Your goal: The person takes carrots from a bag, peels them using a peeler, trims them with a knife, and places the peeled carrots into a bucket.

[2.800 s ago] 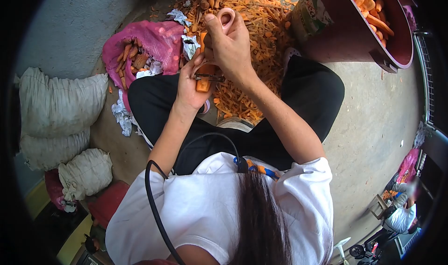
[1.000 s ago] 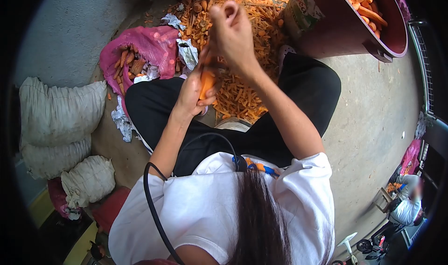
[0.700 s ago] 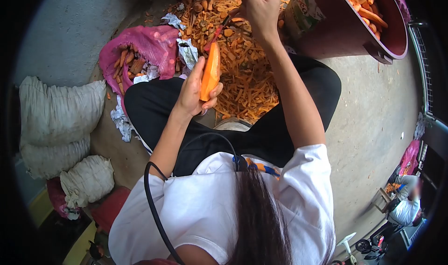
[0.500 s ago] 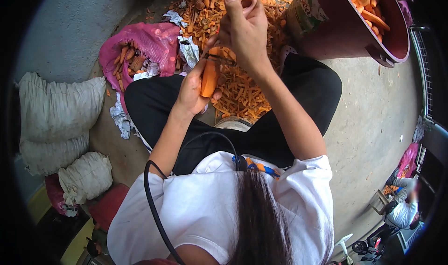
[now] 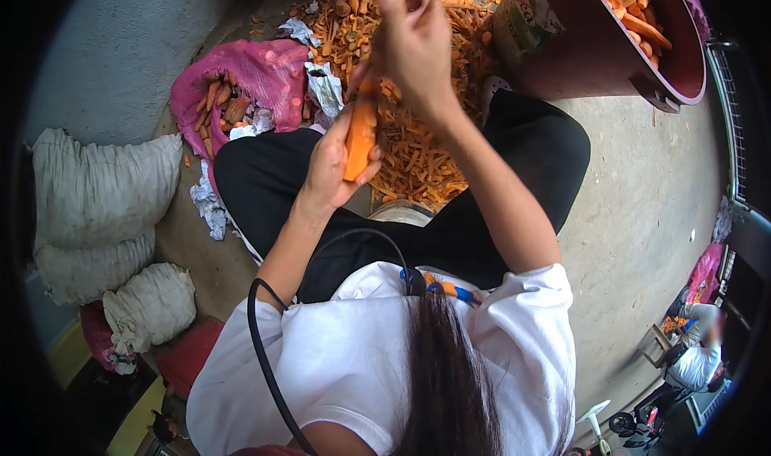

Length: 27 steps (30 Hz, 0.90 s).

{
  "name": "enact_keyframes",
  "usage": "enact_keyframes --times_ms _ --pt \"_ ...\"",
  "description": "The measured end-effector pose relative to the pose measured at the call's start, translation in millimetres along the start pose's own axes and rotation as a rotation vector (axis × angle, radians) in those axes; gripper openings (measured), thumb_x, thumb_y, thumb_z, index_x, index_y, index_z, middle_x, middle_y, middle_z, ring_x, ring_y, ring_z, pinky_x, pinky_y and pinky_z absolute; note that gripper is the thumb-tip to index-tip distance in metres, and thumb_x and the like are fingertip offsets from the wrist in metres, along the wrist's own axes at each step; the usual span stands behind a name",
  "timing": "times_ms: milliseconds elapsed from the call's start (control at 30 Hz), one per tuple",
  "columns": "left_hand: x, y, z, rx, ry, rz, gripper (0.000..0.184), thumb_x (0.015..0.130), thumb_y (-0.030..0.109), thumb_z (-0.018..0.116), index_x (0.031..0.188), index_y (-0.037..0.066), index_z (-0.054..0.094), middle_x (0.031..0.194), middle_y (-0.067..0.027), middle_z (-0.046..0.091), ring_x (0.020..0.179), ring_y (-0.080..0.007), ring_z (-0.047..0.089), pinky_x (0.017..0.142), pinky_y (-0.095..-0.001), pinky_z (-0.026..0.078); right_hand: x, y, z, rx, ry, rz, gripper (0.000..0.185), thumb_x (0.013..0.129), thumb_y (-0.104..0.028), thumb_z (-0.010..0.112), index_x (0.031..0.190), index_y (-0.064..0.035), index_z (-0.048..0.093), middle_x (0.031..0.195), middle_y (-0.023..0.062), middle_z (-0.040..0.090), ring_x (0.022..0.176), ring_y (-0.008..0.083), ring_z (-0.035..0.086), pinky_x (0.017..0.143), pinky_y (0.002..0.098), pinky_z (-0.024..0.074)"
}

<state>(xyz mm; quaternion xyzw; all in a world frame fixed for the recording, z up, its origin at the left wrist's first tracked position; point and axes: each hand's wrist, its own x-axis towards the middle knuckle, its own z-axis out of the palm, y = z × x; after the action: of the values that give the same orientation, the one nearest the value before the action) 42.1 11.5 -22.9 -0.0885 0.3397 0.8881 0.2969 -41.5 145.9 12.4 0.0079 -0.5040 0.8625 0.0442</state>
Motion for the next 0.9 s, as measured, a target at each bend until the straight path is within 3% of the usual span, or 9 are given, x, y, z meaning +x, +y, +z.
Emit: enact_keyframes --times_ms 33,133,233,400,467,633,667,800,900 --pt "-3.7 -2.2 -2.2 0.012 -0.002 -0.017 0.033 0.1 0.038 0.034 0.109 0.009 0.047 0.089 -0.0022 0.049 0.066 -0.0105 0.047 0.035 -0.019 0.035 25.2 11.8 -15.6 -0.056 0.014 -0.15 0.027 0.095 -0.022 0.053 0.078 -0.0111 0.035 0.051 -0.0024 0.037 0.037 0.005 0.039 0.035 0.0258 0.0464" --pt "-3.4 0.3 -1.8 -0.022 -0.039 -0.049 0.04 0.1 0.039 0.032 0.105 0.003 0.047 0.091 -0.0039 0.047 0.067 -0.0105 0.046 0.036 -0.0188 0.036 61.9 15.0 -36.5 -0.143 0.276 -0.211 0.013 0.096 -0.018 0.051 0.091 -0.0093 0.043 0.056 -0.0065 0.035 0.04 0.0047 0.03 0.036 0.0216 0.0266" --pt "1.3 1.1 -7.8 -0.062 -0.01 -0.054 0.039 0.1 0.041 0.033 0.106 0.005 0.048 0.092 -0.0038 0.048 0.067 -0.0106 0.047 0.036 -0.0189 0.036 44.8 1.0 -31.7 0.066 0.093 -0.155 0.013 0.096 -0.018 0.051 0.091 -0.0094 0.043 0.057 -0.0066 0.034 0.041 0.0044 0.03 0.036 0.021 0.0275" --pt "1.1 2.5 3.9 0.053 0.164 0.025 0.035 0.1 0.041 0.032 0.106 0.012 0.05 0.086 -0.0018 0.049 0.066 -0.0106 0.051 0.034 -0.018 0.035 -7.9 -16.3 12.4 0.085 -0.009 0.092 0.025 0.096 -0.023 0.051 0.08 -0.0131 0.034 0.052 -0.0035 0.031 0.037 0.0052 0.035 0.037 0.0285 0.0499" --pt "-0.7 5.4 12.1 0.086 0.196 0.045 0.035 0.1 0.041 0.032 0.105 0.013 0.051 0.082 -0.0014 0.049 0.063 -0.0103 0.05 0.033 -0.0179 0.035 -19.9 -11.2 17.7 0.115 -0.03 0.119 0.026 0.093 -0.024 0.057 0.088 -0.0112 0.034 0.055 -0.0027 0.038 0.038 0.0051 0.039 0.034 0.0211 0.0376" --pt "-3.3 -4.3 -5.9 0.038 0.064 -0.033 0.04 0.1 0.043 0.03 0.103 0.009 0.05 0.072 -0.0039 0.048 0.054 -0.0087 0.046 0.031 -0.0184 0.037 -2.8 -4.1 9.7 0.035 -0.001 -0.048 0.022 0.094 -0.02 0.053 0.088 -0.0078 0.036 0.055 0.0005 0.043 0.038 0.0074 0.043 0.033 0.0241 0.042" --pt "-6.0 -1.9 -2.1 0.045 0.037 -0.051 0.041 0.1 0.043 0.03 0.103 0.008 0.05 0.071 -0.0045 0.048 0.052 -0.0086 0.045 0.031 -0.0185 0.036 24.4 12.0 -13.9 -0.103 -0.02 -0.211 0.023 0.095 -0.021 0.052 0.084 -0.0105 0.035 0.052 -0.0029 0.037 0.037 0.004 0.037 0.035 0.0237 0.0445" --pt "-3.5 4.3 2.9 0.049 -0.057 -0.056 0.047 0.099 0.046 0.029 0.1 0.004 0.048 0.067 -0.0069 0.047 0.046 -0.009 0.042 0.032 -0.0184 0.035 67.5 29.6 -49.9 -0.339 0.298 -0.264 0.013 0.096 -0.018 0.051 0.09 -0.0096 0.042 0.057 -0.0062 0.034 0.042 0.0041 0.03 0.037 0.0203 0.0268" --pt "-2.6 2.1 0.4 0.184 0.065 0.002 0.045 0.099 0.046 0.029 0.103 0.005 0.047 0.065 -0.0065 0.048 0.046 -0.0098 0.045 0.032 -0.0189 0.035 39.9 3.1 -16.0 -0.151 0.16 -0.151 0.016 0.096 -0.018 0.051 0.086 -0.0094 0.04 0.055 -0.0054 0.034 0.042 0.0046 0.031 0.039 0.0222 0.0336"
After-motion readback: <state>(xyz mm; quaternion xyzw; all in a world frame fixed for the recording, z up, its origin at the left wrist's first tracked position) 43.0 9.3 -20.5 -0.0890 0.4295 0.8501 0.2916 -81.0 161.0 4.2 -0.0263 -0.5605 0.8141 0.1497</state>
